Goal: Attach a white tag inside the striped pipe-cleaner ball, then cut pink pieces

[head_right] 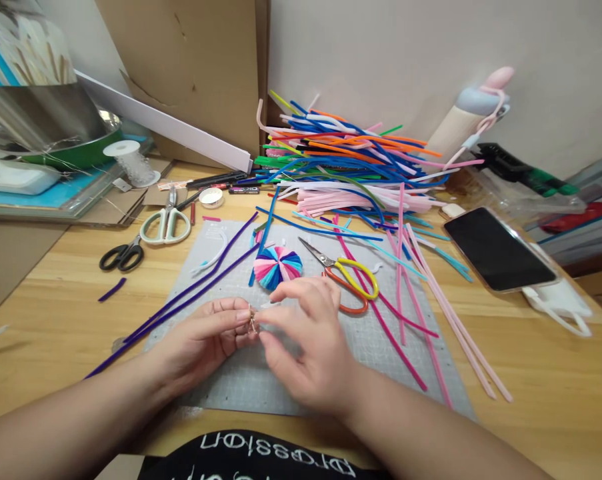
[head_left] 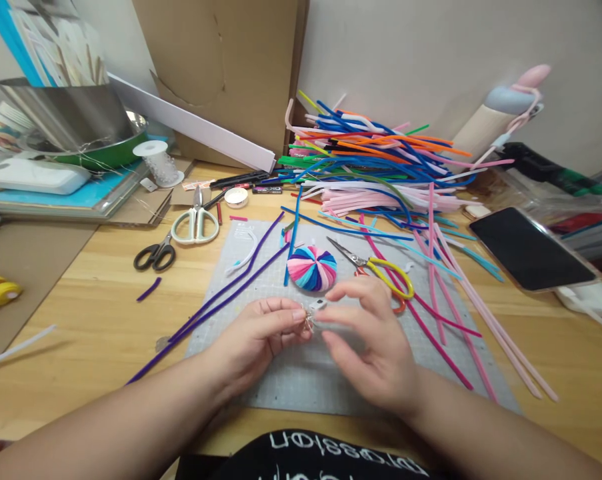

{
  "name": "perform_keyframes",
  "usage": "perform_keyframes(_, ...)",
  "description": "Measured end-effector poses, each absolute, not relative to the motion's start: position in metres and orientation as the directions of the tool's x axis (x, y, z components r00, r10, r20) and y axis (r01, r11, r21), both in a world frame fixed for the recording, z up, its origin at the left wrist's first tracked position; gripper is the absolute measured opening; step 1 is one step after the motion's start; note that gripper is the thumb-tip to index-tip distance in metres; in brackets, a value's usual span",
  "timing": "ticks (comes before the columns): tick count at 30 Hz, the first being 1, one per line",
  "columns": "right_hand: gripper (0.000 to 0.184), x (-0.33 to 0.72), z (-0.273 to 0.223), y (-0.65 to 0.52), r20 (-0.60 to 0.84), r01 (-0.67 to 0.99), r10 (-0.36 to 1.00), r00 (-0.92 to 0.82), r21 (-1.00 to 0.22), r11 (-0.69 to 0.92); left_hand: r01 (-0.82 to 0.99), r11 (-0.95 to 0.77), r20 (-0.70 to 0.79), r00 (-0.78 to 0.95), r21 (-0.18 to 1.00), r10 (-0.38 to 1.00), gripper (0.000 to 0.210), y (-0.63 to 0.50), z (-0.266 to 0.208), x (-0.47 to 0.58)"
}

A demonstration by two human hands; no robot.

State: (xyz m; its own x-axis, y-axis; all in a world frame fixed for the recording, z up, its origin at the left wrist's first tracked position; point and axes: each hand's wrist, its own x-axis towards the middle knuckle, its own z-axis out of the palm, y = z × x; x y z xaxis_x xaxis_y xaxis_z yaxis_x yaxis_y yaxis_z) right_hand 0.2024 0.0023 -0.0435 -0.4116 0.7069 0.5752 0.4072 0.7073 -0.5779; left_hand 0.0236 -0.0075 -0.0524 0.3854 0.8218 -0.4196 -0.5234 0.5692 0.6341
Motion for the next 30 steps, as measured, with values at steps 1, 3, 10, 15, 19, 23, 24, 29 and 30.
perform_keyframes(1,0.024,0.202,-0.045,0.004,0.524,0.369,0.763,-0.378,-0.670,0.644,-0.518,0.571,-0.421,0.387,0.637,0.821,0.007,-0.007,-0.052,0.023)
perform_keyframes(3,0.028,0.202,-0.049,0.007,0.359,0.262,0.857,-0.371,-0.844,0.467,-0.517,0.568,-0.413,0.392,0.641,0.822,0.007,-0.008,-0.052,0.022)
perform_keyframes(10,0.013,0.197,-0.057,0.013,-0.008,-0.029,0.889,-0.459,-0.999,-0.025,-0.537,0.529,-0.372,0.380,0.657,0.847,0.006,-0.008,-0.048,0.021)
perform_keyframes(15,0.008,0.195,-0.055,0.008,0.105,0.008,0.909,-0.403,-0.993,0.119,-0.525,0.520,-0.379,0.359,0.674,0.853,0.008,-0.008,-0.048,0.022)
perform_keyframes(19,0.015,0.196,-0.056,0.006,0.233,0.104,0.891,-0.389,-0.950,0.294,-0.503,0.528,-0.384,0.368,0.684,0.847,0.008,-0.008,-0.050,0.023)
perform_keyframes(23,0.021,0.200,-0.054,0.008,0.345,0.189,0.822,-0.454,-0.864,0.467,-0.497,0.559,-0.400,0.396,0.663,0.827,0.009,-0.008,-0.049,0.023)
perform_keyframes(24,0.020,0.201,-0.053,0.009,0.366,0.191,0.805,-0.466,-0.847,0.496,-0.499,0.566,-0.400,0.405,0.656,0.822,0.009,-0.008,-0.048,0.023)
perform_keyframes(29,0.011,0.202,-0.051,0.011,0.387,0.207,0.763,-0.518,-0.809,0.551,-0.498,0.588,-0.405,0.434,0.638,0.805,0.009,-0.008,-0.047,0.023)
perform_keyframes(30,0.010,0.202,-0.051,0.012,0.380,0.212,0.760,-0.527,-0.808,0.550,-0.495,0.590,-0.405,0.436,0.638,0.804,0.009,-0.008,-0.047,0.023)
